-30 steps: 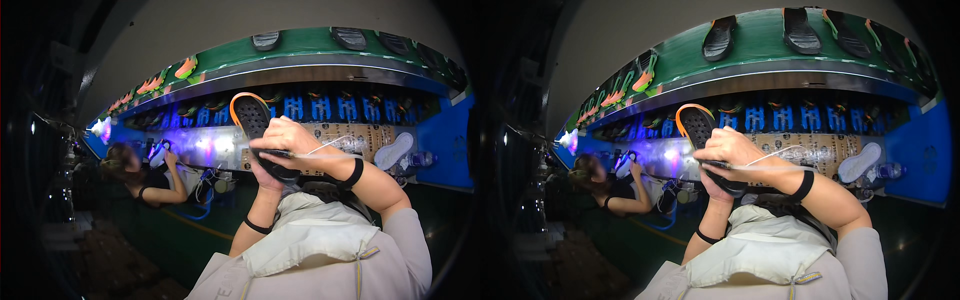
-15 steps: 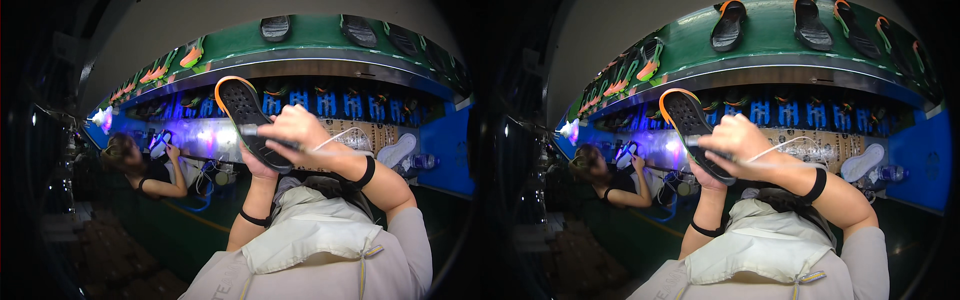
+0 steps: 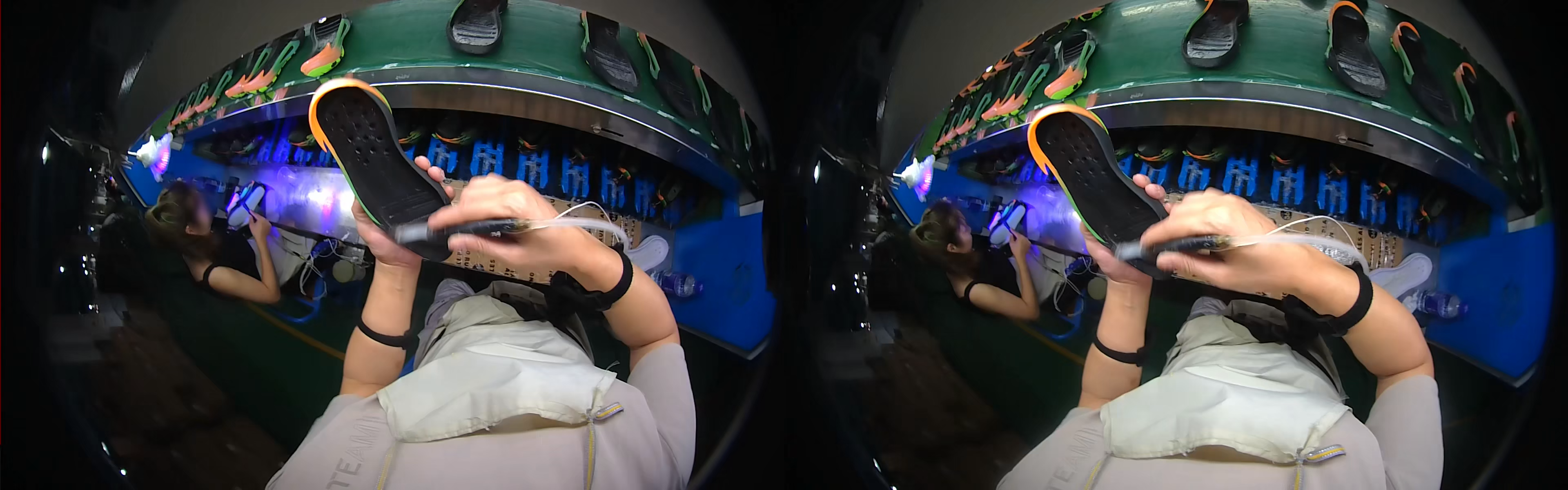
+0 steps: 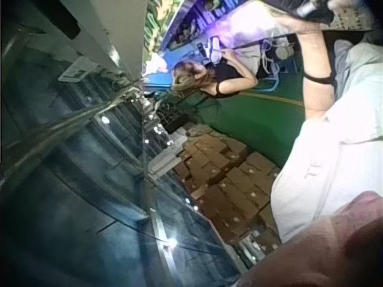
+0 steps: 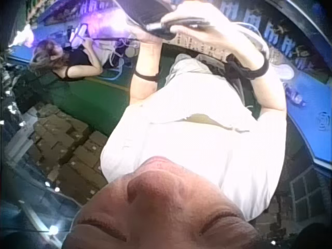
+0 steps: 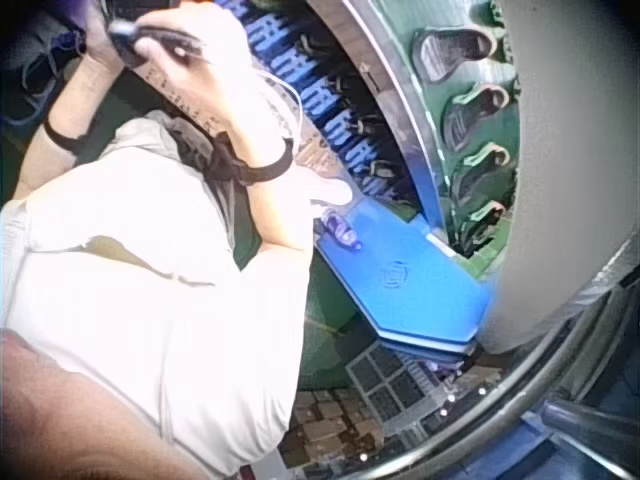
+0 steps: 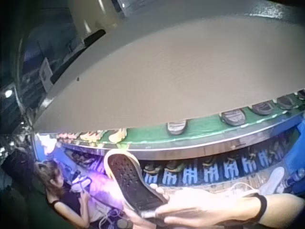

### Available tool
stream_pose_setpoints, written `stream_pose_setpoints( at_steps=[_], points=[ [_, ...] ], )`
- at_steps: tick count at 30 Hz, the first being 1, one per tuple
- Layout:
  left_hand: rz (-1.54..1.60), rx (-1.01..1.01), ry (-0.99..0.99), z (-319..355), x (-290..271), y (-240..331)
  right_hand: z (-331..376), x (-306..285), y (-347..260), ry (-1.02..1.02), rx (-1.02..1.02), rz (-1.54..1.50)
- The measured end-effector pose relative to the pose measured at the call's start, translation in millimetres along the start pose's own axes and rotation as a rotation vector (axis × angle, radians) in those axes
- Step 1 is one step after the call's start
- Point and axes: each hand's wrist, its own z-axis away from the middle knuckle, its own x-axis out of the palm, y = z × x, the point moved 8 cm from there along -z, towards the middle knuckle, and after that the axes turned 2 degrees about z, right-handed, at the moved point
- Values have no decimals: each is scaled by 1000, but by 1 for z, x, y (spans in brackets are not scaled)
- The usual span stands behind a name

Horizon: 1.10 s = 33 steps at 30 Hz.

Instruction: Apply adhesive to shoe soles and place them on a conveyor belt in a factory setting.

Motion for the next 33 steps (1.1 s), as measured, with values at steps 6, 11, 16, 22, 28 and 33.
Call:
stream_pose_setpoints(
  at_steps=[6,11,16,22,28,33],
  points=[
    [-59,-55,-32,-11,11,15,0,15,-19,-366,-146,-10],
    [-271,-169,-60,-23,29,16,-8,-3,-17,-263,-56,189],
    [-550,-291,12,-30,33,20,-8,-9,-9,-244,-7,40],
    [-570,-399,8,-43,35,18,-6,-2,-22,-427,-179,129],
    [-798,-575,150,-46,25,13,-6,3,-22,-424,-201,321],
    [-855,-655,129,-50,26,10,-5,-7,-9,-385,-107,518]
  ],
)
